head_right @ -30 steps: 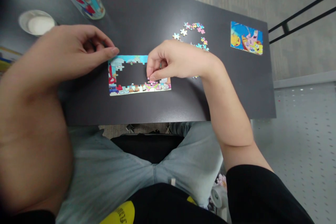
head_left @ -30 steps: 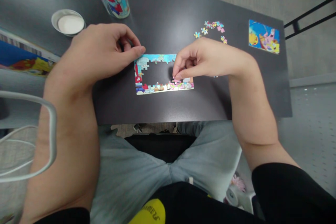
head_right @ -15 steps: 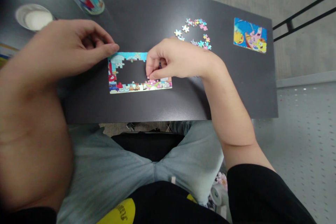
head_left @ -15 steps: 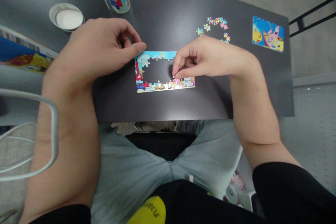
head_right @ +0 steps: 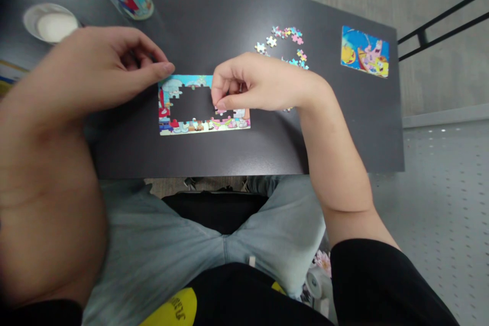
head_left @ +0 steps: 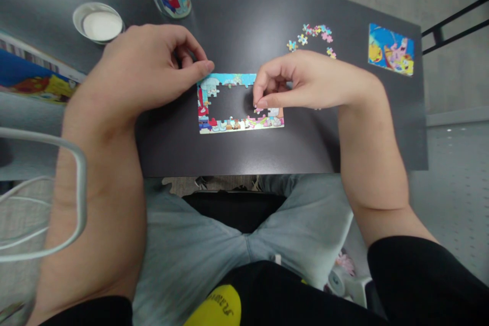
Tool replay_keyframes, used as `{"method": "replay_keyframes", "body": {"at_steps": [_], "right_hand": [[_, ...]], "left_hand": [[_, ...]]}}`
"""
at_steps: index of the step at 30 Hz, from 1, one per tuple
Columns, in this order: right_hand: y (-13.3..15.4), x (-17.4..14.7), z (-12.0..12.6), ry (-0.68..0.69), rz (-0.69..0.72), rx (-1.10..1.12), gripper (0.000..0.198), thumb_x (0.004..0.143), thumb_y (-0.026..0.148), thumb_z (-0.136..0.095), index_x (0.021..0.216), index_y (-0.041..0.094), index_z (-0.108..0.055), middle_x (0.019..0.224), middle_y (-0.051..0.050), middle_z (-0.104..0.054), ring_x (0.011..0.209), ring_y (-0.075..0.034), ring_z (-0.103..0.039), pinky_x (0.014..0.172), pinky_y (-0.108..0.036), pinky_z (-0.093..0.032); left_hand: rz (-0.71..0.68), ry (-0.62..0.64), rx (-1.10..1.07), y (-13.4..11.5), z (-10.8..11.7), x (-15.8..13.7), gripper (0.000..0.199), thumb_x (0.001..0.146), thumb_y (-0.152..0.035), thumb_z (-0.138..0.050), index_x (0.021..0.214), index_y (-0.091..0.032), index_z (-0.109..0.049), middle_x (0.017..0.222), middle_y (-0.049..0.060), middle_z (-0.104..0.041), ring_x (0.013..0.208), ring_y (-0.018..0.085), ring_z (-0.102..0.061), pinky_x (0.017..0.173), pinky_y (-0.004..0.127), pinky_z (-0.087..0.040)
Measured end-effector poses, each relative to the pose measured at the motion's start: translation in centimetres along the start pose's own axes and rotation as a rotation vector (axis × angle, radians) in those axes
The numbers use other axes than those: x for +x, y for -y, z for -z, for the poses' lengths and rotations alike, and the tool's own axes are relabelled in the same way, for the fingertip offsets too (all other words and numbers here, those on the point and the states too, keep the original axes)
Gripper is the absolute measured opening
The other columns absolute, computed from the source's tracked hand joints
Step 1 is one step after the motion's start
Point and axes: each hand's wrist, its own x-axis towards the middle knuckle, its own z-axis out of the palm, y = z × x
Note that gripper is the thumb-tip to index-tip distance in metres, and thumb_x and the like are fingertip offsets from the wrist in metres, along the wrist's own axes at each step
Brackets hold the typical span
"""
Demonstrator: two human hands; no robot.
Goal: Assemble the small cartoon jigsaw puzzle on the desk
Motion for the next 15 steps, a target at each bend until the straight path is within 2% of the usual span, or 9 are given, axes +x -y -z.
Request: {"method": "replay_keyframes", "body": {"at_steps": [5,9,12,15], "right_hand": [[-0.70,-0.08,0.22,0.005,0.057,0.030,0.024,0.109,0.044,-0.103,0.113,0.024,-0.091,0.099,-0.001,-0.090,0.087,-0.017,-0.079,0.079,-0.029,-0.063],[-0.89,-0.33,0.45,0.007,0.024,0.055,0.021,0.108,0.041,-0.106,0.116,0.025,-0.095,0.105,-0.001,-0.093,0.091,-0.018,-0.082,0.082,-0.029,-0.066],[-0.88,-0.59,0.62,0.008,0.004,0.067,0.017,0.108,0.037,-0.106,0.119,0.027,-0.097,0.110,-0.002,-0.096,0.095,-0.018,-0.085,0.085,-0.029,-0.069],[-0.62,-0.78,0.68,-0.032,-0.037,0.073,0.021,0.103,0.038,-0.111,0.114,0.028,-0.097,0.105,-0.002,-0.095,0.093,-0.019,-0.086,0.087,-0.031,-0.072]], "left_hand": [[0.004,0.006,0.008,-0.11,-0.09,-0.03,0.043,0.103,-0.059,-0.080,0.122,-0.022,-0.092,0.099,0.004,-0.077,0.094,0.027,-0.075,0.112,0.049,-0.059],[-0.008,-0.004,0.024,-0.12,-0.12,0.03,0.045,0.102,-0.061,-0.078,0.121,-0.023,-0.092,0.097,0.004,-0.077,0.087,0.024,-0.069,0.106,0.046,-0.056],[-0.032,-0.014,0.015,-0.12,-0.10,0.04,0.046,0.099,-0.063,-0.077,0.118,-0.023,-0.091,0.097,0.004,-0.077,0.081,0.022,-0.063,0.094,0.043,-0.050],[-0.029,-0.020,0.001,-0.23,-0.03,-0.05,0.046,0.097,-0.063,-0.076,0.116,-0.023,-0.090,0.097,0.005,-0.078,0.081,0.022,-0.061,0.084,0.041,-0.041]]}}
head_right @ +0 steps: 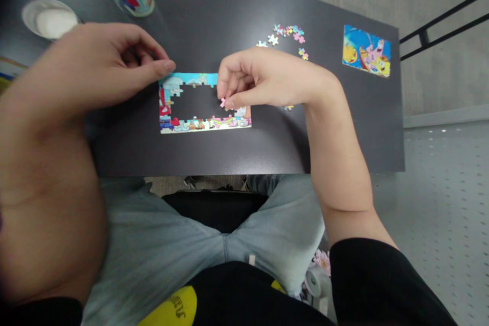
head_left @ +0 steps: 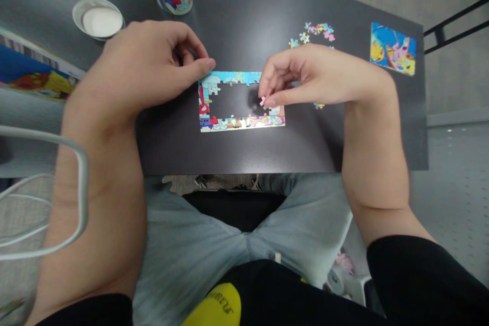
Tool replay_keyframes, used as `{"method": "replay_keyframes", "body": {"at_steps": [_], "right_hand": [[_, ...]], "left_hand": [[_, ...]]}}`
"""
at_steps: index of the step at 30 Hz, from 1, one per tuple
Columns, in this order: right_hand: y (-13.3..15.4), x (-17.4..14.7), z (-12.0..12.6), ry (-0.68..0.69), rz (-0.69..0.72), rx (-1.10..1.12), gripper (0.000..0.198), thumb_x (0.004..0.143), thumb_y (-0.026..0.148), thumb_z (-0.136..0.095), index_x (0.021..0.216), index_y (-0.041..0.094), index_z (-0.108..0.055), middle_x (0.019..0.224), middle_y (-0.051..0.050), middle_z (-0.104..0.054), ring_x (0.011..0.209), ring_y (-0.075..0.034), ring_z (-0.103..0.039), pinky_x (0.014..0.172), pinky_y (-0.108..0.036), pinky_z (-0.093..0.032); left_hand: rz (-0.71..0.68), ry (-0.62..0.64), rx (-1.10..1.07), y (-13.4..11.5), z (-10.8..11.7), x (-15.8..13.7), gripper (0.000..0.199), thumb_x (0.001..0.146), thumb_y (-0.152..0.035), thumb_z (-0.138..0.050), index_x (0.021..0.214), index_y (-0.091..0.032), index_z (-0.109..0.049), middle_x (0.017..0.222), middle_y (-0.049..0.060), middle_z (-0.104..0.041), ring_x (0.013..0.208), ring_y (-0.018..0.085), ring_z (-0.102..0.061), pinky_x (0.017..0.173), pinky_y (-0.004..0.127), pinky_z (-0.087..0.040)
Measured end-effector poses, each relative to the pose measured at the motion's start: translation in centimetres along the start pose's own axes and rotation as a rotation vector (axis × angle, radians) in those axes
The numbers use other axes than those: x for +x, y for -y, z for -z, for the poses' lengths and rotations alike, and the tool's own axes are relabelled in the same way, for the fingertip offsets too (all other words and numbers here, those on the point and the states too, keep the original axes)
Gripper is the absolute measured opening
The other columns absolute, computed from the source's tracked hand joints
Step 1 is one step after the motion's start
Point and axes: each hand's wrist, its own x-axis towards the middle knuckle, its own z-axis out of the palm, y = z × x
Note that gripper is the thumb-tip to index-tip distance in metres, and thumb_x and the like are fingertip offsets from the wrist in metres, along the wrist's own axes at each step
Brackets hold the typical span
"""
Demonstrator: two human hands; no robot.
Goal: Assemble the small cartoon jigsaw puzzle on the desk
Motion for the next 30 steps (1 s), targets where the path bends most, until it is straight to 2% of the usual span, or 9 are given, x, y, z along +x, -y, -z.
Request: {"method": "replay_keyframes", "body": {"at_steps": [6,12,17,20,25,30], "right_hand": [[0.88,0.02,-0.31,0.016,-0.120,-0.068,0.020,0.097,0.042,-0.115,0.106,0.031,-0.101,0.093,-0.001,-0.095,0.091,-0.022,-0.087,0.081,-0.032,-0.074],[0.80,0.39,-0.60,0.038,-0.075,-0.157,0.008,0.102,0.036,-0.107,0.107,0.029,-0.105,0.097,-0.001,-0.097,0.086,-0.020,-0.085,0.075,-0.032,-0.066],[0.46,0.43,-0.38,0.039,0.032,-0.212,0.013,0.107,0.036,-0.099,0.110,0.026,-0.106,0.096,-0.002,-0.096,0.081,-0.018,-0.080,0.078,-0.035,-0.059],[0.52,0.45,-0.43,0.029,-0.012,-0.196,0.010,0.103,0.036,-0.103,0.108,0.028,-0.104,0.095,-0.001,-0.095,0.083,-0.020,-0.080,0.076,-0.037,-0.058],[0.57,0.83,-0.79,-0.039,-0.085,-0.193,0.026,0.088,0.047,-0.117,0.097,0.035,-0.096,0.082,0.001,-0.085,0.083,-0.025,-0.074,0.071,-0.040,-0.058],[0.57,0.40,-0.19,-0.084,-0.030,-0.213,0.028,0.094,0.051,-0.113,0.098,0.032,-0.092,0.086,-0.001,-0.081,0.085,-0.022,-0.067,0.074,-0.040,-0.053]], "left_hand": [[-0.012,-0.001,0.005,-0.11,-0.02,-0.09,0.045,0.098,-0.062,-0.075,0.116,-0.023,-0.090,0.097,0.005,-0.079,0.084,0.023,-0.062,0.081,0.042,-0.037],[-0.003,0.029,0.036,-0.12,0.07,-0.03,0.049,0.100,-0.064,-0.074,0.121,-0.022,-0.090,0.102,0.007,-0.081,0.086,0.024,-0.063,0.083,0.042,-0.041],[0.007,0.041,0.038,-0.11,0.21,-0.01,0.051,0.102,-0.066,-0.074,0.123,-0.023,-0.090,0.107,0.008,-0.083,0.088,0.025,-0.064,0.085,0.042,-0.043],[0.020,0.036,0.015,-0.15,0.19,-0.01,0.049,0.100,-0.066,-0.075,0.120,-0.024,-0.089,0.104,0.006,-0.081,0.088,0.024,-0.063,0.082,0.041,-0.041],[0.005,0.043,0.030,-0.23,0.19,-0.08,0.048,0.102,-0.064,-0.074,0.121,-0.022,-0.088,0.102,0.006,-0.078,0.086,0.023,-0.062,0.082,0.041,-0.038],[0.000,0.031,0.035,-0.17,0.17,-0.08,0.049,0.102,-0.063,-0.074,0.121,-0.020,-0.089,0.103,0.006,-0.080,0.083,0.022,-0.063,0.085,0.042,-0.038]]}}
